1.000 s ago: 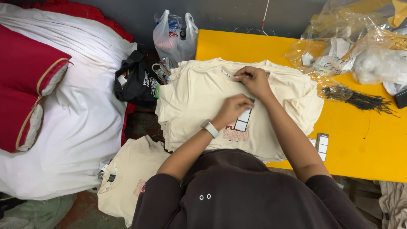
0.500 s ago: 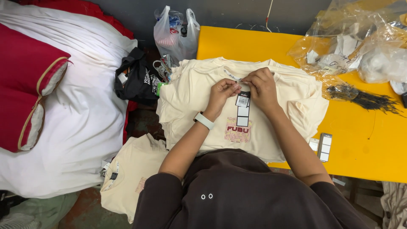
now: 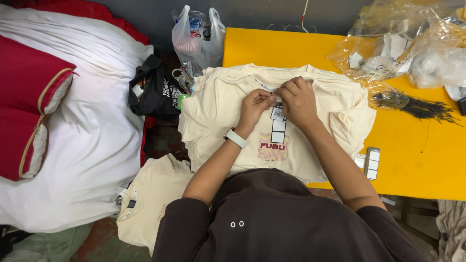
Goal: The person is attaching brand tags and stickers to t-shirts and then folding them on a work table.
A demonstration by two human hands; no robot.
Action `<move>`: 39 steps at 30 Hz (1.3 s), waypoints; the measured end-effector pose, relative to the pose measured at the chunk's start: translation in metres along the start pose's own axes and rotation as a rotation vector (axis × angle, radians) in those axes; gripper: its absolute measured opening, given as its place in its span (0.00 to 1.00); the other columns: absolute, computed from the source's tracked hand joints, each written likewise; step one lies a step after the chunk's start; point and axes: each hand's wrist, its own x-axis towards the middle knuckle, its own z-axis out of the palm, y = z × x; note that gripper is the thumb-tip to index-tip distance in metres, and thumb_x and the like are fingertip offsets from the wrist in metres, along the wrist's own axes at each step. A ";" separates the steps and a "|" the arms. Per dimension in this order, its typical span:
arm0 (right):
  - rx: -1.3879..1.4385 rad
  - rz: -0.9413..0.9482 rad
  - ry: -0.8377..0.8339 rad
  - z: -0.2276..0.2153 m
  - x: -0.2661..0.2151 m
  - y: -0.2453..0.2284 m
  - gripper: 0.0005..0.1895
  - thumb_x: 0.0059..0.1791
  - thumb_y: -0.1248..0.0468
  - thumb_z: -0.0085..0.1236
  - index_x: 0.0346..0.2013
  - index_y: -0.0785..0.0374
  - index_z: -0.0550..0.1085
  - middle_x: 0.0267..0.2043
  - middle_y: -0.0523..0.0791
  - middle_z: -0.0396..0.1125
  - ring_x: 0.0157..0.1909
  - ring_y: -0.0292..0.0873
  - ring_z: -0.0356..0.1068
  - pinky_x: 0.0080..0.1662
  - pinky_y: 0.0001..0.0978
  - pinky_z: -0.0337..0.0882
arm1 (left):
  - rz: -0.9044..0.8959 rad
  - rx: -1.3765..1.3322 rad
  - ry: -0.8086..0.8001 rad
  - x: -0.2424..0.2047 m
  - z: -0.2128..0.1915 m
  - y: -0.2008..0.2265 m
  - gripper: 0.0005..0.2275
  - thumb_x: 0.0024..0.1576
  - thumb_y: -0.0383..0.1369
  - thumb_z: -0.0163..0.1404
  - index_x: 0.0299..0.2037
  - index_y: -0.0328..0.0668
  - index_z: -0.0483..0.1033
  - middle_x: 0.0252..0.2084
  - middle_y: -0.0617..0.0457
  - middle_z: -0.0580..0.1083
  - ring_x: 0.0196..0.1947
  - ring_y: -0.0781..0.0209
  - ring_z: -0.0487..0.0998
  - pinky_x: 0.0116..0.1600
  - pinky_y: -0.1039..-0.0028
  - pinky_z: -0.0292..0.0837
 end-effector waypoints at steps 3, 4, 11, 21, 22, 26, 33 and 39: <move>-0.107 -0.054 -0.010 0.002 -0.002 -0.002 0.06 0.53 0.68 0.54 0.35 0.55 0.78 0.36 0.40 0.66 0.45 0.46 0.65 0.43 0.38 0.62 | 0.012 0.056 -0.016 -0.005 0.002 0.010 0.06 0.57 0.29 0.62 0.41 0.40 0.79 0.33 0.51 0.80 0.33 0.67 0.84 0.38 0.85 0.80; -0.134 -0.067 -0.015 0.003 -0.002 -0.002 0.07 0.53 0.68 0.53 0.35 0.54 0.77 0.36 0.40 0.66 0.45 0.45 0.65 0.43 0.37 0.62 | -0.014 0.055 -0.025 -0.009 0.004 0.022 0.04 0.60 0.31 0.58 0.40 0.41 0.79 0.34 0.51 0.80 0.34 0.67 0.84 0.37 0.84 0.80; -0.063 0.057 -0.034 0.010 -0.007 -0.015 0.08 0.53 0.66 0.54 0.29 0.55 0.74 0.33 0.40 0.66 0.43 0.45 0.65 0.44 0.36 0.60 | -0.065 0.118 -0.165 0.000 -0.014 0.017 0.04 0.64 0.32 0.52 0.40 0.42 0.79 0.35 0.51 0.80 0.34 0.67 0.83 0.35 0.84 0.79; 0.194 0.514 0.060 -0.102 -0.072 -0.023 0.31 0.56 0.56 0.60 0.67 0.64 0.57 0.67 0.55 0.51 0.70 0.58 0.52 0.70 0.54 0.54 | 0.286 0.358 -0.387 0.039 -0.062 0.018 0.06 0.61 0.32 0.56 0.47 0.44 0.80 0.48 0.56 0.79 0.50 0.64 0.76 0.59 0.76 0.70; 0.024 0.777 -0.115 -0.125 -0.087 -0.021 0.34 0.48 0.51 0.69 0.59 0.62 0.64 0.62 0.53 0.53 0.64 0.58 0.52 0.65 0.53 0.56 | 0.394 0.513 -0.260 0.046 -0.083 0.032 0.13 0.64 0.33 0.53 0.58 0.40 0.71 0.60 0.49 0.71 0.62 0.56 0.68 0.69 0.69 0.59; 0.583 1.333 0.368 -0.141 -0.239 0.056 0.07 0.54 0.66 0.60 0.44 0.50 0.72 0.39 0.35 0.67 0.42 0.32 0.68 0.42 0.26 0.70 | 0.762 0.835 0.332 0.025 -0.180 0.109 0.15 0.69 0.36 0.47 0.63 0.38 0.73 0.70 0.44 0.64 0.71 0.46 0.64 0.74 0.56 0.60; 0.611 1.467 0.078 -0.126 -0.294 -0.019 0.09 0.58 0.53 0.59 0.39 0.45 0.67 0.39 0.34 0.66 0.42 0.29 0.67 0.42 0.22 0.65 | 0.560 0.561 0.314 -0.151 -0.236 0.120 0.03 0.60 0.29 0.54 0.38 0.46 0.73 0.36 0.56 0.75 0.35 0.64 0.73 0.45 0.76 0.67; 0.501 0.977 0.415 -0.119 -0.283 -0.037 0.10 0.62 0.70 0.56 0.44 0.57 0.63 0.39 0.38 0.53 0.42 0.33 0.53 0.48 0.25 0.56 | 0.248 0.687 0.147 -0.225 -0.191 0.089 0.05 0.63 0.34 0.52 0.42 0.44 0.76 0.42 0.54 0.76 0.44 0.60 0.76 0.51 0.70 0.72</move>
